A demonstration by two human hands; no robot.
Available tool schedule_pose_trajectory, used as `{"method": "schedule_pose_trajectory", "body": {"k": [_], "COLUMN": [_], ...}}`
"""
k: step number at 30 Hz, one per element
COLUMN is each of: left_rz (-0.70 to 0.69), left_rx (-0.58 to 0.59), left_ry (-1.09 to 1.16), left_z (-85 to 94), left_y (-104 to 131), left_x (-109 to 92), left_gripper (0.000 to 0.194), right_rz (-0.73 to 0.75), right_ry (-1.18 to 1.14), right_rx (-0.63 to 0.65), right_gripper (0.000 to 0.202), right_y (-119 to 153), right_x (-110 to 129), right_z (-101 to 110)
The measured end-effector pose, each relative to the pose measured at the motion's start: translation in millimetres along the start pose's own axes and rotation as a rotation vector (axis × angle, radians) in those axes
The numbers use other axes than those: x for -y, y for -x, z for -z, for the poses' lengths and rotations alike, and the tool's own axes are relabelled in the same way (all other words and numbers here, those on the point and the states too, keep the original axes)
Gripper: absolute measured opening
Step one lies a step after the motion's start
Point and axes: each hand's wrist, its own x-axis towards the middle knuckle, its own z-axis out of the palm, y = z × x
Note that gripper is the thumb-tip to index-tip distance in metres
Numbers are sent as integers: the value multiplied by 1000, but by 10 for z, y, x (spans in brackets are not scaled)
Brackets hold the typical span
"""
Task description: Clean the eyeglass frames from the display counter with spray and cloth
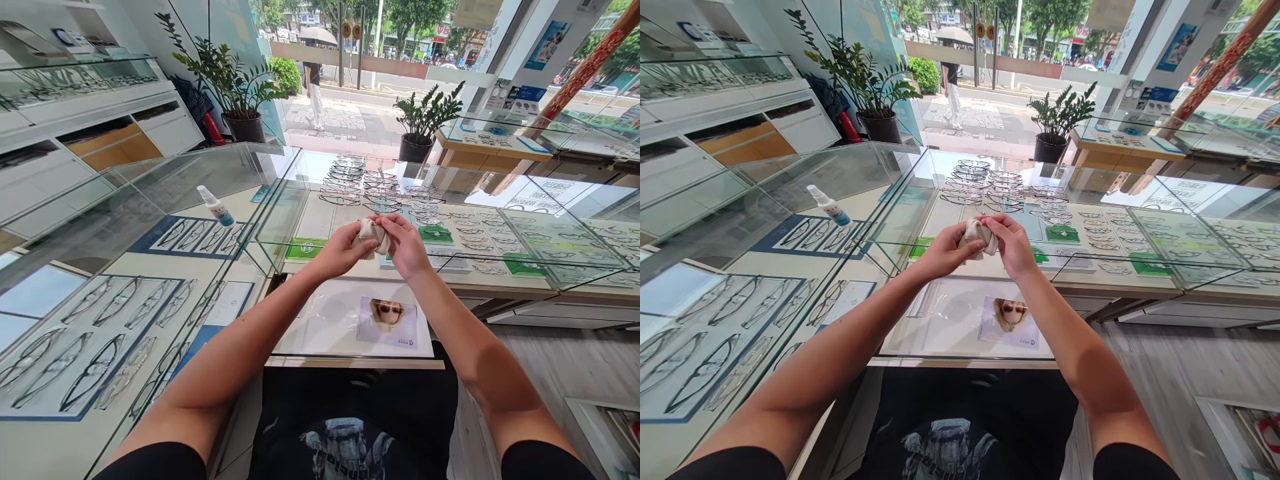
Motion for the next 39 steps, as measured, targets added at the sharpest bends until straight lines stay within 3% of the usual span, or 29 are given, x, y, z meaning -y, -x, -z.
{"method": "schedule_pose_trajectory", "body": {"k": [3, 8, 13, 18, 24, 30, 34, 39], "left_rz": [-7, -45, -73, -142, -312, -489, -448, -382], "left_rx": [-65, -164, -68, 63, -115, -248, -132, 78], "left_ry": [-2, 19, 10, 34, 76, -3, -99, -201], "left_z": [-36, -72, 56, 246, 198, 20, 83, 200], "left_y": [-6, -29, -118, -398, -583, -385, -196, 35], "left_x": [2, -31, -162, -554, -1184, -1374, -1464, -1648], "left_gripper": [70, 62, 66, 60, 54, 54, 58, 41], "right_rz": [26, 47, 79, 237, 488, 555, 534, 515], "right_ry": [17, 70, 68, 130, 194, 227, 230, 222], "right_rx": [22, 28, 43, 85, 128, 124, 158, 185], "right_gripper": [37, 33, 32, 27, 22, 25, 27, 22], "right_y": [14, 51, -24, -244, -185, 156, 292, 413], "right_x": [-2, 3, 150, 633, 1240, 1302, 1300, 1348], "right_z": [-33, -84, -124, -287, -654, -788, -747, -706]}}
